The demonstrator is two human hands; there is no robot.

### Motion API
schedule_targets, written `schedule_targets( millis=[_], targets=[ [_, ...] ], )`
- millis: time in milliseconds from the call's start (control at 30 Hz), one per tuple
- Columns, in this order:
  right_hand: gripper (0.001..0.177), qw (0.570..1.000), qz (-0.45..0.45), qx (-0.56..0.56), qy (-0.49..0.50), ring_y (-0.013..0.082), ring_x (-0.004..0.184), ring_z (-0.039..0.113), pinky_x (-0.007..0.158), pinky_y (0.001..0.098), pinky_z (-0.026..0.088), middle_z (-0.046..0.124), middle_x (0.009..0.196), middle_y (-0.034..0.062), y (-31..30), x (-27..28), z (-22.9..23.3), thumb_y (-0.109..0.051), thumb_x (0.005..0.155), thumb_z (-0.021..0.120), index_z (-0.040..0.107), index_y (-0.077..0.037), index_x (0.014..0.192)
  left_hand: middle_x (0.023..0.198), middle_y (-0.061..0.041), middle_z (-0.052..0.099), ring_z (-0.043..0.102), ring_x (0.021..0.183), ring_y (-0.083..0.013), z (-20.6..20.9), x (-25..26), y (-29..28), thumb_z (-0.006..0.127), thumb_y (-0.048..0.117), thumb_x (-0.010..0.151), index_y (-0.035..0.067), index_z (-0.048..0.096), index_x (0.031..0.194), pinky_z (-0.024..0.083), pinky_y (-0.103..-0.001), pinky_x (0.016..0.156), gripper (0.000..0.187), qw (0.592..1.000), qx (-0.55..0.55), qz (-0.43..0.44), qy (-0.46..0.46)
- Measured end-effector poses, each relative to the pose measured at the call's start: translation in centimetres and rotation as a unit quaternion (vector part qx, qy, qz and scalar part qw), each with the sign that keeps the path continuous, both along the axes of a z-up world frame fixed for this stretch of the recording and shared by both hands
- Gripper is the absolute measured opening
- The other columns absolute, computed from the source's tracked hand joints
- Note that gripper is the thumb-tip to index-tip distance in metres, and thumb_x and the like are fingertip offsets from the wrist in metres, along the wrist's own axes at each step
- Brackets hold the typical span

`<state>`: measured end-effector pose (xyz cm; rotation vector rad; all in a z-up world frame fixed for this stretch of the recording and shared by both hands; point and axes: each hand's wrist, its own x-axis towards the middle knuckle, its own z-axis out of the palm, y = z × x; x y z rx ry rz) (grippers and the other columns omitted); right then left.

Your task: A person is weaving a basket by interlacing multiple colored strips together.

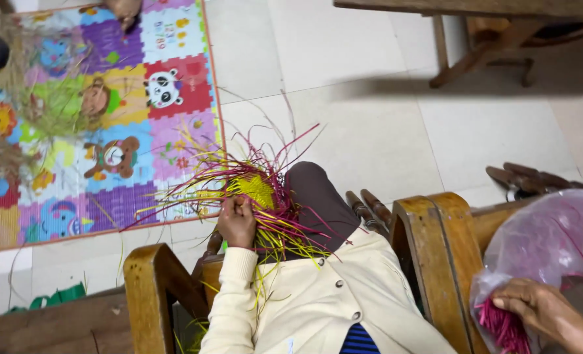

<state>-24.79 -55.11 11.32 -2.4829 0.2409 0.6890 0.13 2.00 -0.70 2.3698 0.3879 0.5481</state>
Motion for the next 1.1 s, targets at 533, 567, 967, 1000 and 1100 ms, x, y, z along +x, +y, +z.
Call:
schedule_targets(
  millis=[533, 567, 967, 1000, 1100],
  targets=[
    [0.026, 0.914, 0.239, 0.268, -0.189, 0.0081, 0.044, 0.059, 0.039, 0.02, 0.048, 0.063, 0.061, -0.002, 25.0, 17.6, 12.2, -0.027, 0.091, 0.051, 0.066, -0.01, 0.078, 0.104, -0.009, 0.069, 0.065, 0.097, -0.017, 16.1, -3.7, -7.4, 0.052, 0.035, 0.095, 0.004, 0.059, 0.116, 0.049, -0.029, 0.085, 0.038, 0.774, -0.508, -0.371, 0.079],
    [0.031, 0.903, 0.237, 0.321, -0.16, 0.0086, 0.041, 0.048, 0.039, 0.024, 0.036, 0.054, 0.054, -0.0024, 27.6, 19.1, 13.6, -0.024, 0.093, 0.052, 0.062, -0.008, 0.068, 0.116, -0.012, 0.066, 0.062, 0.108, -0.0169, 16.8, -4.3, -8.5, 0.047, 0.042, 0.098, 0.0, 0.051, 0.13, 0.046, -0.028, 0.09, 0.054, 0.619, -0.649, -0.423, 0.134],
    [0.014, 0.825, 0.01, 0.55, -0.129, 0.0137, 0.057, 0.064, 0.055, 0.0252, 0.054, 0.069, 0.064, 0.0135, 35.4, 27.6, 11.0, -0.004, 0.09, 0.059, 0.071, 0.003, 0.085, 0.099, -0.024, 0.067, 0.068, 0.097, -0.0285, 15.0, -4.8, -8.0, 0.046, 0.023, 0.1, 0.021, 0.05, 0.132, 0.051, -0.031, 0.086, 0.033, 0.459, -0.82, -0.312, 0.141],
    [0.014, 0.826, 0.01, 0.55, -0.126, 0.0137, 0.057, 0.064, 0.055, 0.0252, 0.054, 0.069, 0.064, 0.0135, 35.8, 27.6, 11.5, -0.004, 0.09, 0.059, 0.071, 0.003, 0.085, 0.099, -0.024, 0.067, 0.068, 0.097, -0.0285, 16.0, -4.4, -7.9, 0.046, 0.023, 0.1, 0.021, 0.05, 0.132, 0.051, -0.031, 0.086, 0.033, 0.459, -0.821, -0.309, 0.141],
    [0.012, 0.843, 0.041, 0.519, -0.134, 0.0127, 0.062, 0.062, 0.056, 0.0267, 0.052, 0.07, 0.067, 0.013, 36.7, 28.0, 11.6, -0.003, 0.087, 0.063, 0.074, 0.002, 0.086, 0.109, -0.02, 0.067, 0.067, 0.101, -0.0228, 17.3, -3.7, -7.7, 0.052, 0.021, 0.096, 0.008, 0.049, 0.129, 0.052, -0.031, 0.085, 0.035, 0.468, -0.828, -0.279, 0.133]
  ],
)
